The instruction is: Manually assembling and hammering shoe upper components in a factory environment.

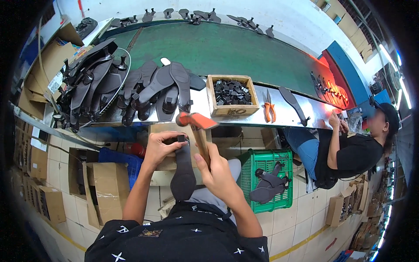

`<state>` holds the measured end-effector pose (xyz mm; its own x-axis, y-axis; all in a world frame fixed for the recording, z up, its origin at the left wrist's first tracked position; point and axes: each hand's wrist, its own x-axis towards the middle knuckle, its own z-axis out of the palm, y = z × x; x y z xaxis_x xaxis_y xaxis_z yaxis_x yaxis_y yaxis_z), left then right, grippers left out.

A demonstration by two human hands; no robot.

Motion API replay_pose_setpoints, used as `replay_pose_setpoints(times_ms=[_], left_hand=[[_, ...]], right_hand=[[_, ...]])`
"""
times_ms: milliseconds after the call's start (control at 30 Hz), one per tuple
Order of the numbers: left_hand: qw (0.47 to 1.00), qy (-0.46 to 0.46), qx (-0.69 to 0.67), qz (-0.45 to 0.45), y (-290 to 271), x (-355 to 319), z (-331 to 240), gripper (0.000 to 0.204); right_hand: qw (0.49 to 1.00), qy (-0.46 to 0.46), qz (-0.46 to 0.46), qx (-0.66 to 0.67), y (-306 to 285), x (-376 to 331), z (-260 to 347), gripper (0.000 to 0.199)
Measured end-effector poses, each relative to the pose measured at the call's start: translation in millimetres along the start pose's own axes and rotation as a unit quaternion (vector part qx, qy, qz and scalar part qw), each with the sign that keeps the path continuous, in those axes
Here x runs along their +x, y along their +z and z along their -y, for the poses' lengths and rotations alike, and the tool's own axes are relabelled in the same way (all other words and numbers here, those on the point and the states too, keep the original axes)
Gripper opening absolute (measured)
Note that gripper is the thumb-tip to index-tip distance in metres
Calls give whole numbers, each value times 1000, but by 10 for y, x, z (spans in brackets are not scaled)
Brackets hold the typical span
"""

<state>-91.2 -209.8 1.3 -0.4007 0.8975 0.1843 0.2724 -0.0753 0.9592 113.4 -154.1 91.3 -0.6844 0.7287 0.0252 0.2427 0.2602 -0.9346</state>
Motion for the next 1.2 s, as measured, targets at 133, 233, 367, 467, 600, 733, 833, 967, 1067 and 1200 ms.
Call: replay_pose_setpoints(times_ms=[133, 233, 367, 467, 600, 733, 833, 967, 1067, 1200], left_hand=[[998, -55, -31, 15, -17, 5, 3, 25], [995, -82, -53, 18, -13, 30, 22, 26], [993, -81, -81, 11, -15, 13, 45, 27], [998, -62, -25, 1, -9, 2, 92, 27], [996, -71, -57, 6, 26, -21, 71, 25], [998, -55, -15, 31, -33, -49, 33, 60], [948, 54, 313, 31, -57, -52, -61, 105], [959, 51, 276, 38, 12, -22, 55, 126], [957, 38, 286, 34, -26, -13, 103, 125], [953, 33, 295, 54, -62, -28, 46, 110]], right_hand=[[996, -48, 2, -68, -55, -206, 119, 34], [994, -82, -30, -67, 17, -263, 69, 34], [994, -51, 20, -93, -4, -222, -35, 29], [991, -75, -16, -107, 99, -258, -102, 29], [996, -47, 12, -73, 33, -238, -86, 31], [974, -176, -102, -101, -80, -349, 297, 34], [986, -103, -79, 102, -133, -749, 147, 34], [979, -83, -9, -185, 136, -305, -354, 28], [987, -100, -38, -122, 67, -268, -141, 26], [990, -91, -99, -39, -56, -511, 260, 27]])
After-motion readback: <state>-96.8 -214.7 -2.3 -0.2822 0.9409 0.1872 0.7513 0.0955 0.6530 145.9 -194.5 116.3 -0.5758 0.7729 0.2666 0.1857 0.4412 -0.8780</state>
